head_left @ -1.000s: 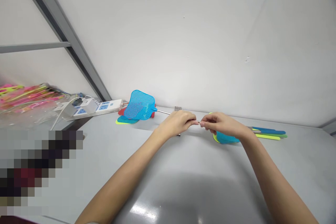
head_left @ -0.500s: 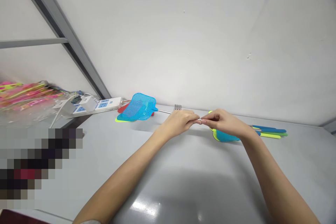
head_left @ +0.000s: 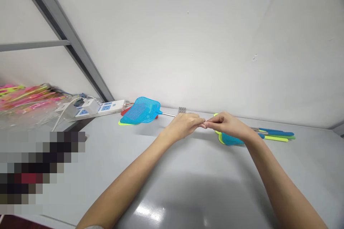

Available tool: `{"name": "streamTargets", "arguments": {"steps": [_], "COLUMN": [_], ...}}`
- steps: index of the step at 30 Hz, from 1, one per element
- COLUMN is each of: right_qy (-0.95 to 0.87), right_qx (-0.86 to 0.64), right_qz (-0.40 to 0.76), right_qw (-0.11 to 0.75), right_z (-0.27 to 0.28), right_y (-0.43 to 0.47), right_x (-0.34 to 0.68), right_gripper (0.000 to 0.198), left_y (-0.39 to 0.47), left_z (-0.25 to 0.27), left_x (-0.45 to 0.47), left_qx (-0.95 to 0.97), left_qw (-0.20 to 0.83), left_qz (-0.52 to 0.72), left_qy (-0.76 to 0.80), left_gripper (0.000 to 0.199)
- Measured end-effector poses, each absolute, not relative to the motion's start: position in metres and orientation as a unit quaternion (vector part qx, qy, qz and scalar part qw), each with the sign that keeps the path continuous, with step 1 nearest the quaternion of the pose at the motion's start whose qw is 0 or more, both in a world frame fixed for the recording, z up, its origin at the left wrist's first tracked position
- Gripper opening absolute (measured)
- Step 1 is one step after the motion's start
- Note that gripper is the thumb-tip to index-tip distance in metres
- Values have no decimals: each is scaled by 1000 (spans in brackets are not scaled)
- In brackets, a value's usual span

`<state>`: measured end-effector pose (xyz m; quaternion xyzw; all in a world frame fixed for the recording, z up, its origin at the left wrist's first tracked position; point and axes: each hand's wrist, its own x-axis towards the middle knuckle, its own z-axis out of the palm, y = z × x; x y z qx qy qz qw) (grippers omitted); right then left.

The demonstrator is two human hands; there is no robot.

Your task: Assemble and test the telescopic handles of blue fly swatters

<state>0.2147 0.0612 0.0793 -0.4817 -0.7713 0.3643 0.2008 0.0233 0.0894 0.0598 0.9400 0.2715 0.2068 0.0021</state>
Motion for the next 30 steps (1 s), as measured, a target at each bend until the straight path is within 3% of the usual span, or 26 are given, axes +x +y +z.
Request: {"name": "streamTargets", "arguments": {"steps": [30], "right_qy": [-752], "right_qx": [-508], "right_qz": [398], "right_qw": [136], "right_z": [97], "right_y": [54], "right_x": [225], "right_gripper": [35], "left_y": [90], "left_z": [70], "left_x": [20], "left_qx": [942], "left_qw": [-25], "left_qz": [211], "left_qy": [262], "left_gripper": [29]}}
